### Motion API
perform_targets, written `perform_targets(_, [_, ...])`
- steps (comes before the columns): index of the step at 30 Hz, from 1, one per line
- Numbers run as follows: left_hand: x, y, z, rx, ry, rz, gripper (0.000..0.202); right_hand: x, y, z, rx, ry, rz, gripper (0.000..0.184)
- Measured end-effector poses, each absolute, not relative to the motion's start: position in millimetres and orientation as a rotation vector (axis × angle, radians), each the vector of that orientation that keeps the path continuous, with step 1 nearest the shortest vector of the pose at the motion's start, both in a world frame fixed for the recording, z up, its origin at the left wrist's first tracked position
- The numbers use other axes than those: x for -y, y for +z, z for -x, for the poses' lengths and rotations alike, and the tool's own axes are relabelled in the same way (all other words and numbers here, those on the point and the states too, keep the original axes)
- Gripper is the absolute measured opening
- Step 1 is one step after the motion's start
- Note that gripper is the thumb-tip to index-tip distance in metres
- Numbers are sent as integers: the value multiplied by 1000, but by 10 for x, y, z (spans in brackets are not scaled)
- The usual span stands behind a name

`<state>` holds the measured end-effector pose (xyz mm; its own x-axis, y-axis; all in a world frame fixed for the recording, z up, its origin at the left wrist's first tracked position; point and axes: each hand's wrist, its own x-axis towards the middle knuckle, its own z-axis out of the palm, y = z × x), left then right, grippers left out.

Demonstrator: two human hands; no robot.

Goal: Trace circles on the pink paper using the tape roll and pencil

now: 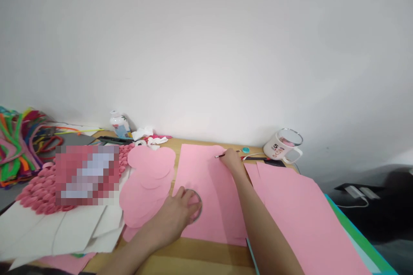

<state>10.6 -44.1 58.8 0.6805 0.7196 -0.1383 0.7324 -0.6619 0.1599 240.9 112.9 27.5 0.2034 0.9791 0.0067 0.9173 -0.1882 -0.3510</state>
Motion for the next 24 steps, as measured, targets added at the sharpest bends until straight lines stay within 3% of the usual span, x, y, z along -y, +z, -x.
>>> perform_targets(6, [448,549,-98,-1197,52,-2706,27,-676,407,-2318,1687,276,2124,16])
perform_targets(11, [532,472,-39,-1313,258,-2596,10,40,337,-2237,1642,293,1958,20])
perform_targets(18, [642,173,127,-1058,824,-2651,9,492,268,-2257,1525,390,1819,17])
perform_targets(24, [604,8,147,-1253,1109,-2610,12,625,595,-2861,1303,169,1890,25])
